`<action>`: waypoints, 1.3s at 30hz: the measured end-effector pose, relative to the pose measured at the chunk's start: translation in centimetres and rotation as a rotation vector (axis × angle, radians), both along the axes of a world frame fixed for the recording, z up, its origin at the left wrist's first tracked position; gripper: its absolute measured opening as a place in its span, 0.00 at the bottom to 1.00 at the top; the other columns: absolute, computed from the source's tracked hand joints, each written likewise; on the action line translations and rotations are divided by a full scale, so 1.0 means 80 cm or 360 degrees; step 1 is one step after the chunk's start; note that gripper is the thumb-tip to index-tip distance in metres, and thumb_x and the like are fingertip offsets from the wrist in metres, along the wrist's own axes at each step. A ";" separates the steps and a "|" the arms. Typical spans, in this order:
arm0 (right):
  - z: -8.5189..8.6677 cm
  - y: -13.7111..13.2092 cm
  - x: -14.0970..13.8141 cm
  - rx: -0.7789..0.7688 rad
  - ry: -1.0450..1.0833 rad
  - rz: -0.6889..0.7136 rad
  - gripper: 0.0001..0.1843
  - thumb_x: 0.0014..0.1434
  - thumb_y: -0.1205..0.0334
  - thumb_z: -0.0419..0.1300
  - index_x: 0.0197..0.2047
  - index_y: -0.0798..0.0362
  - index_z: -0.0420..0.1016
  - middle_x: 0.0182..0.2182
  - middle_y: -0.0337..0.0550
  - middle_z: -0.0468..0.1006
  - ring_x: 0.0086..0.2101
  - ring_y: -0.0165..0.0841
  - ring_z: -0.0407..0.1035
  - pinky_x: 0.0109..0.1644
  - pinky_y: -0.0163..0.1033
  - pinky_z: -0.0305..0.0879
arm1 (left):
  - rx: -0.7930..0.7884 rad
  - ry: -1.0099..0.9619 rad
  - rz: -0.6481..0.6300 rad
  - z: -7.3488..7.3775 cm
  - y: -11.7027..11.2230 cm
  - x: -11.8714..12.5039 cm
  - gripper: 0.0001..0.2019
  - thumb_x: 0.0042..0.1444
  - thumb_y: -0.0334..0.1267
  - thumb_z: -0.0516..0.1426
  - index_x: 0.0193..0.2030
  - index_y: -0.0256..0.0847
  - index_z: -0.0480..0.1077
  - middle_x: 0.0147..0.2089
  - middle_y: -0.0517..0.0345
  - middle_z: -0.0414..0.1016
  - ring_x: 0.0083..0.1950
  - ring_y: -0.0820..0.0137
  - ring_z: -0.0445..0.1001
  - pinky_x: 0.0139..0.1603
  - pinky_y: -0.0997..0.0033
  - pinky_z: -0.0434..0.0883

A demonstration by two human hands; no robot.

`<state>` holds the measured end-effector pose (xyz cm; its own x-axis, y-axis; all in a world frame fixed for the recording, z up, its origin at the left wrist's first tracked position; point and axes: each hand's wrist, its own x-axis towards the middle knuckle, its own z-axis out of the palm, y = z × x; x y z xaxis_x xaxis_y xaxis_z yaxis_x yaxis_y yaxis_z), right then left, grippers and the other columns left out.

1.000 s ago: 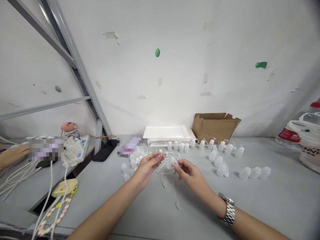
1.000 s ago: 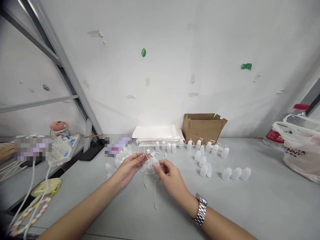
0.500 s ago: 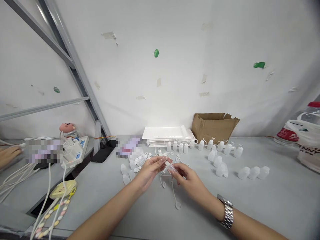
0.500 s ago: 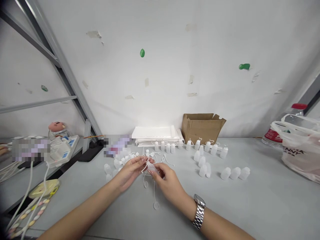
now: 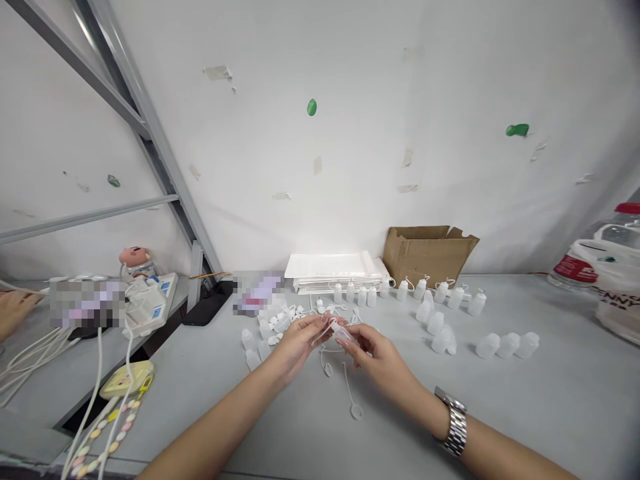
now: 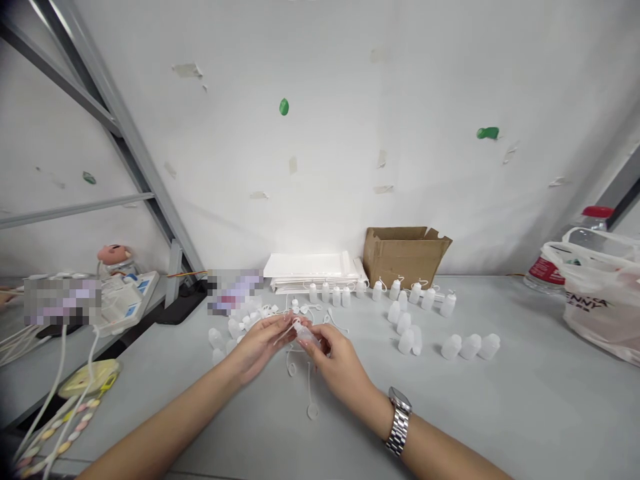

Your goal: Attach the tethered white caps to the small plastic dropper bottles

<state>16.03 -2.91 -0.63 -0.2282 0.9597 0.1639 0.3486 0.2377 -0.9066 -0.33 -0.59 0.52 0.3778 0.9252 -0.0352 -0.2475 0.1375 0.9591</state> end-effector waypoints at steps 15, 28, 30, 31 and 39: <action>0.002 0.000 0.002 0.0062 -0.0060 -0.0118 0.13 0.55 0.52 0.54 0.35 0.53 0.70 0.25 0.38 0.69 0.25 0.30 0.63 0.31 0.36 0.60 | -0.0101 -0.0156 0.0287 -0.010 0.008 -0.005 0.10 0.45 0.39 0.61 0.35 0.37 0.75 0.40 0.50 0.78 0.49 0.63 0.71 0.55 0.63 0.58; -0.007 0.003 -0.003 -0.0074 0.0121 0.0052 0.14 0.53 0.52 0.56 0.37 0.54 0.70 0.24 0.37 0.68 0.23 0.29 0.63 0.30 0.36 0.61 | -0.0064 0.0010 0.0146 -0.013 0.003 0.000 0.09 0.48 0.41 0.59 0.35 0.38 0.73 0.44 0.50 0.75 0.48 0.64 0.70 0.51 0.65 0.60; -0.003 0.003 -0.004 -0.0197 0.0244 0.0095 0.16 0.51 0.50 0.57 0.35 0.55 0.70 0.24 0.36 0.68 0.23 0.28 0.64 0.30 0.36 0.62 | -0.0030 0.0000 0.0161 -0.011 0.001 0.001 0.09 0.48 0.40 0.59 0.34 0.38 0.73 0.42 0.51 0.76 0.47 0.65 0.70 0.50 0.65 0.61; 0.000 0.003 -0.004 -0.0261 0.0304 0.0113 0.17 0.50 0.49 0.58 0.34 0.55 0.70 0.24 0.36 0.68 0.22 0.28 0.64 0.30 0.36 0.62 | -0.0014 0.0005 0.0151 -0.010 0.000 0.001 0.09 0.49 0.41 0.58 0.34 0.38 0.73 0.41 0.50 0.76 0.46 0.64 0.71 0.50 0.64 0.61; 0.010 0.007 0.000 -0.0470 0.0543 0.0127 0.18 0.45 0.46 0.61 0.28 0.55 0.71 0.22 0.36 0.70 0.22 0.28 0.66 0.32 0.37 0.62 | 0.0171 0.0156 0.0116 -0.008 -0.002 0.001 0.14 0.51 0.41 0.57 0.43 0.40 0.73 0.47 0.50 0.75 0.51 0.61 0.68 0.55 0.61 0.59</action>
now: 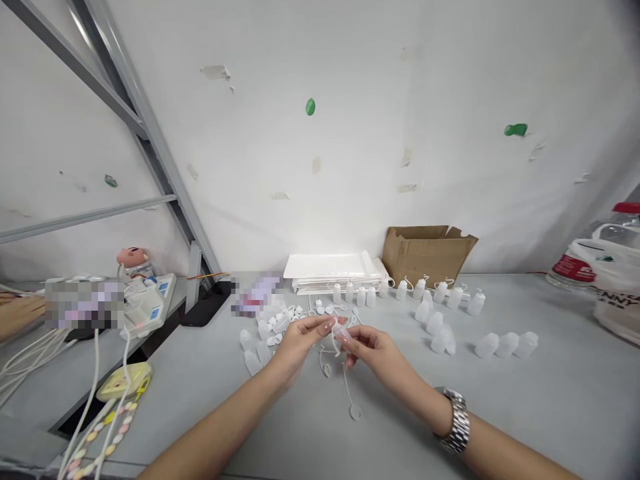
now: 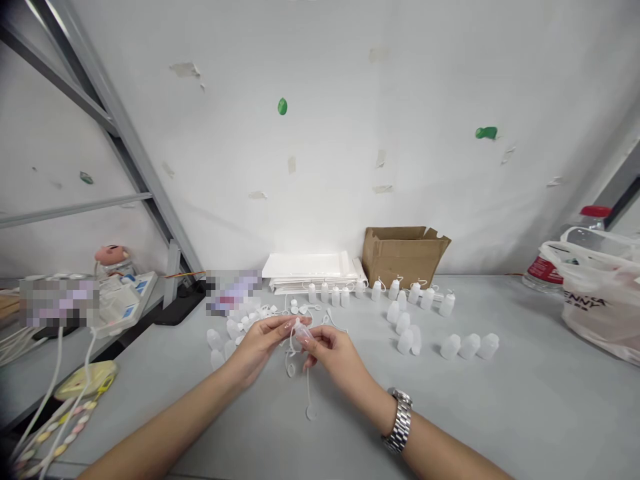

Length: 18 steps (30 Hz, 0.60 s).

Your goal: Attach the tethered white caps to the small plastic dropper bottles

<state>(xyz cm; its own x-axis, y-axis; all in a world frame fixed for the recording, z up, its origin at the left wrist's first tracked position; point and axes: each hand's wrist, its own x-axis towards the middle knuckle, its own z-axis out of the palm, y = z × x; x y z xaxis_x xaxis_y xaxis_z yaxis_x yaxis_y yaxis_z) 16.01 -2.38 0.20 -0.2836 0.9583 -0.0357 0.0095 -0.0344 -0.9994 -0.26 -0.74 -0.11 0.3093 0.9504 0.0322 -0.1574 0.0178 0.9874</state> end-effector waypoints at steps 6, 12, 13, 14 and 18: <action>-0.010 0.004 0.005 -0.0213 0.0444 0.0150 0.15 0.46 0.51 0.64 0.28 0.56 0.73 0.23 0.37 0.70 0.22 0.25 0.64 0.32 0.35 0.60 | -0.0001 -0.0109 -0.0186 0.008 -0.004 0.000 0.17 0.51 0.38 0.56 0.49 0.41 0.69 0.52 0.50 0.71 0.56 0.61 0.64 0.58 0.61 0.55; -0.005 0.002 0.009 -0.0280 0.0639 0.0292 0.16 0.49 0.52 0.62 0.26 0.58 0.72 0.23 0.38 0.69 0.22 0.24 0.63 0.31 0.33 0.58 | -0.0010 -0.0213 -0.0351 0.018 -0.005 -0.002 0.23 0.48 0.30 0.56 0.53 0.40 0.66 0.55 0.50 0.68 0.56 0.58 0.63 0.58 0.58 0.53; -0.004 0.001 0.009 -0.0282 0.0642 0.0304 0.17 0.51 0.51 0.60 0.26 0.59 0.72 0.23 0.39 0.69 0.22 0.24 0.63 0.31 0.33 0.58 | -0.0006 -0.0244 -0.0385 0.019 -0.005 -0.002 0.23 0.47 0.29 0.55 0.53 0.40 0.66 0.55 0.50 0.68 0.57 0.58 0.62 0.58 0.57 0.53; -0.003 0.000 0.010 -0.0284 0.0644 0.0314 0.17 0.52 0.50 0.59 0.27 0.59 0.72 0.24 0.40 0.70 0.22 0.24 0.62 0.30 0.33 0.57 | 0.0000 -0.0278 -0.0414 0.021 -0.005 -0.002 0.23 0.47 0.29 0.54 0.53 0.39 0.66 0.55 0.50 0.68 0.57 0.57 0.62 0.58 0.56 0.53; -0.001 -0.001 0.009 -0.0250 0.0586 0.0306 0.19 0.53 0.48 0.57 0.29 0.58 0.71 0.25 0.40 0.71 0.21 0.24 0.62 0.30 0.33 0.58 | 0.0043 -0.0321 -0.0441 0.024 -0.005 -0.001 0.19 0.49 0.33 0.53 0.50 0.38 0.69 0.56 0.49 0.66 0.56 0.55 0.62 0.57 0.55 0.54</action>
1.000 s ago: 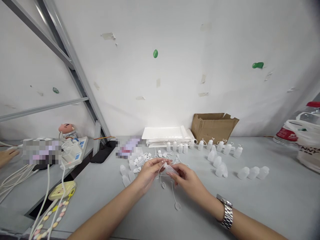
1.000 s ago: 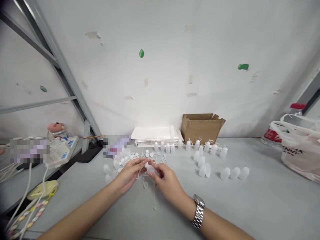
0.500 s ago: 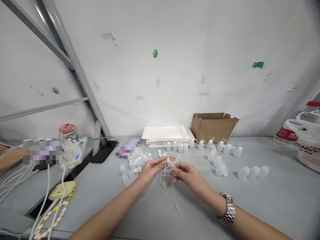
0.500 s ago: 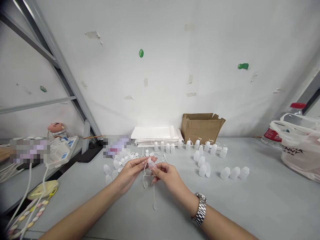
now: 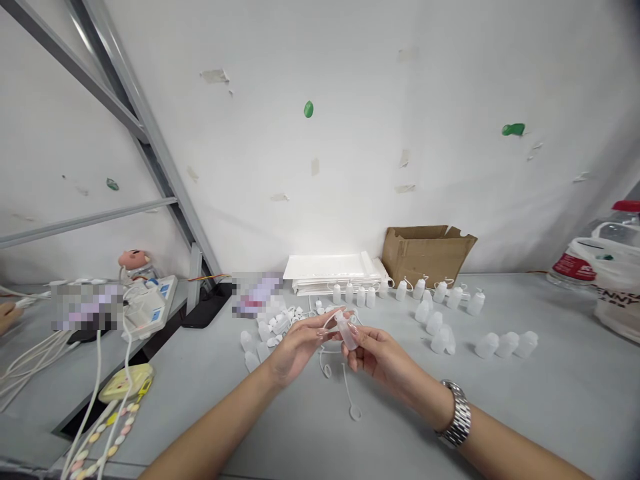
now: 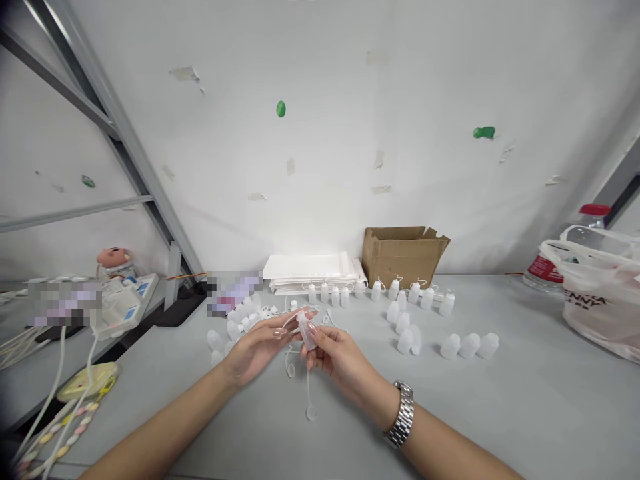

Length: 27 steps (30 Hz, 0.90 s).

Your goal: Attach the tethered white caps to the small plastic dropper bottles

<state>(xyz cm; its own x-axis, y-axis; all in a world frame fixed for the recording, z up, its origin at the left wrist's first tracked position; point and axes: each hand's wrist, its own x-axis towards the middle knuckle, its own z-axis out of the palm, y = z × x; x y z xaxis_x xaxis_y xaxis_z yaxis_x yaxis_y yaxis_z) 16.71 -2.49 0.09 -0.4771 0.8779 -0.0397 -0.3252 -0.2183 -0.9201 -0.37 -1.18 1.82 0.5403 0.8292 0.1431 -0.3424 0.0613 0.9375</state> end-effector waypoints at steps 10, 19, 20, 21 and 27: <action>-0.005 -0.004 -0.011 0.0514 -0.0733 -0.0496 0.12 0.49 0.54 0.61 0.34 0.53 0.71 0.23 0.36 0.71 0.27 0.30 0.66 0.34 0.37 0.62 | -0.0098 0.0172 0.0398 -0.020 0.005 0.001 0.12 0.50 0.40 0.57 0.38 0.37 0.75 0.46 0.47 0.74 0.53 0.58 0.66 0.55 0.59 0.57; -0.013 -0.015 -0.012 0.1241 -0.1199 -0.0689 0.05 0.56 0.62 0.55 0.37 0.52 0.68 0.27 0.41 0.71 0.27 0.31 0.64 0.33 0.36 0.63 | -0.0386 -0.0147 0.0347 -0.019 -0.004 0.013 0.09 0.50 0.40 0.57 0.35 0.37 0.74 0.43 0.51 0.74 0.47 0.64 0.69 0.51 0.64 0.61; -0.015 -0.015 -0.012 0.1336 -0.1253 -0.0701 0.05 0.57 0.62 0.54 0.37 0.53 0.67 0.27 0.41 0.70 0.27 0.31 0.64 0.32 0.36 0.62 | -0.0414 -0.0176 0.0347 -0.020 -0.005 0.015 0.09 0.50 0.40 0.57 0.35 0.37 0.74 0.42 0.51 0.74 0.47 0.64 0.69 0.51 0.64 0.61; -0.016 -0.015 -0.012 0.1431 -0.1305 -0.0710 0.05 0.58 0.62 0.52 0.37 0.53 0.66 0.26 0.42 0.70 0.27 0.31 0.64 0.31 0.37 0.62 | -0.0434 -0.0203 0.0348 -0.021 -0.006 0.016 0.09 0.50 0.39 0.57 0.35 0.38 0.74 0.42 0.51 0.74 0.47 0.64 0.69 0.51 0.64 0.61; -0.023 -0.015 -0.012 0.1807 -0.1481 -0.0826 0.09 0.61 0.63 0.46 0.35 0.53 0.66 0.25 0.44 0.68 0.26 0.33 0.62 0.30 0.39 0.62 | -0.0430 -0.0205 0.0340 -0.018 -0.014 0.021 0.11 0.51 0.41 0.57 0.39 0.38 0.74 0.46 0.50 0.73 0.53 0.62 0.66 0.55 0.63 0.58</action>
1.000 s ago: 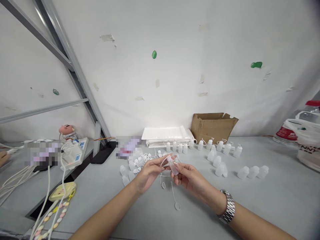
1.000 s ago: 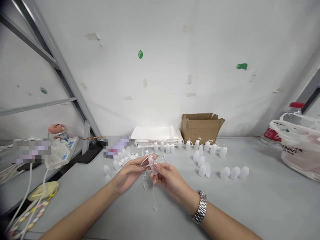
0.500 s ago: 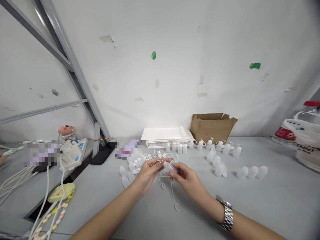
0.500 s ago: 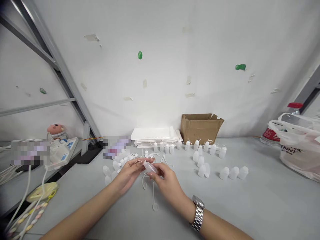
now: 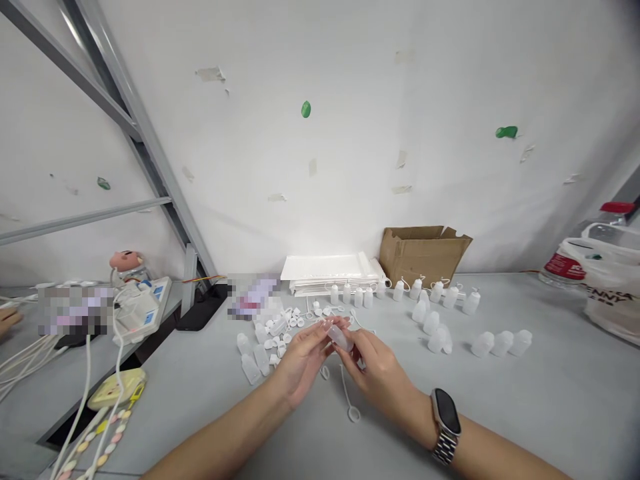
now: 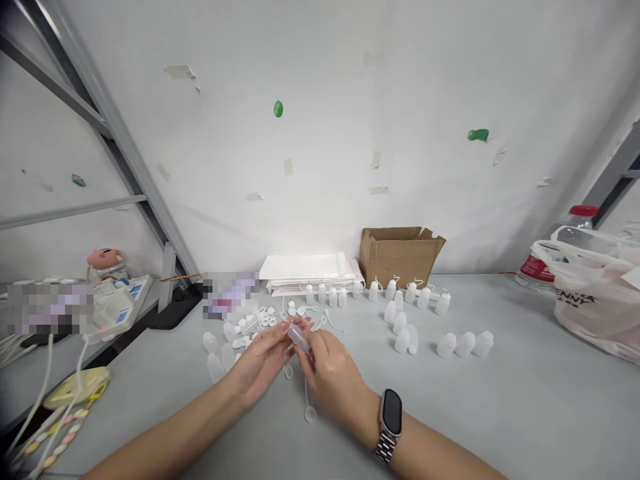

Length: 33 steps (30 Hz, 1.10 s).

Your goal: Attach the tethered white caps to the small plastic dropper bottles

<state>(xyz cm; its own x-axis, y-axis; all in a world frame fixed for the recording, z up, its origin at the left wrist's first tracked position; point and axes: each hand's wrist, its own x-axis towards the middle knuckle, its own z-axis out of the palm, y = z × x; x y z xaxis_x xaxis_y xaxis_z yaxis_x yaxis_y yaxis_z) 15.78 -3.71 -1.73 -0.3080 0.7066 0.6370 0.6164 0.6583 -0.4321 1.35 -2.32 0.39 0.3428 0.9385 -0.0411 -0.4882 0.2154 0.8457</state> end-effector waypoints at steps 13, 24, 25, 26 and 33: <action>0.041 0.007 0.002 -0.1524 0.1077 0.0532 0.19 0.48 0.47 0.59 0.19 0.54 0.64 0.15 0.32 0.64 0.16 0.23 0.56 0.22 0.33 0.53 | 0.0175 0.0142 -0.0140 -0.001 0.008 -0.003 0.14 0.52 0.44 0.55 0.34 0.37 0.76 0.48 0.48 0.73 0.57 0.59 0.62 0.58 0.62 0.54; 0.041 0.007 0.003 -0.1589 0.1107 0.0599 0.19 0.46 0.47 0.60 0.21 0.54 0.63 0.15 0.32 0.65 0.16 0.23 0.57 0.22 0.33 0.53 | 0.0155 0.0189 0.0054 0.001 0.009 -0.005 0.12 0.50 0.43 0.58 0.36 0.37 0.75 0.45 0.49 0.74 0.54 0.60 0.65 0.53 0.63 0.58; 0.039 0.006 0.002 -0.1530 0.1048 0.0539 0.18 0.48 0.47 0.60 0.22 0.54 0.63 0.15 0.32 0.64 0.16 0.24 0.57 0.23 0.33 0.54 | 0.0154 0.0181 0.0044 0.001 0.009 -0.004 0.12 0.50 0.43 0.57 0.35 0.37 0.75 0.43 0.49 0.75 0.52 0.60 0.66 0.52 0.63 0.59; 0.036 0.005 0.001 -0.1453 0.0977 0.0463 0.17 0.49 0.48 0.59 0.24 0.54 0.64 0.15 0.31 0.63 0.17 0.25 0.57 0.23 0.33 0.54 | 0.0139 0.0167 0.0032 0.001 0.008 -0.003 0.12 0.50 0.43 0.57 0.34 0.36 0.75 0.42 0.49 0.75 0.50 0.60 0.68 0.52 0.62 0.60; 0.005 0.001 0.000 -0.0399 0.0174 0.0066 0.08 0.59 0.60 0.50 0.32 0.53 0.65 0.24 0.41 0.69 0.24 0.30 0.62 0.28 0.36 0.59 | -0.0161 0.0046 -0.0111 -0.006 0.012 -0.008 0.10 0.50 0.37 0.57 0.39 0.38 0.74 0.46 0.50 0.74 0.50 0.63 0.67 0.50 0.67 0.61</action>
<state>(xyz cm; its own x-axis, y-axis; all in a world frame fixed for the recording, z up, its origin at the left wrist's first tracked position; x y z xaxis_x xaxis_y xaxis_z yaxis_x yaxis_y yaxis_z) 15.77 -3.66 -1.30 -0.2792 0.8347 0.4747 0.5317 0.5461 -0.6474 0.71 -1.39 -0.11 0.4044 0.9030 -0.1453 -0.4448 0.3329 0.8314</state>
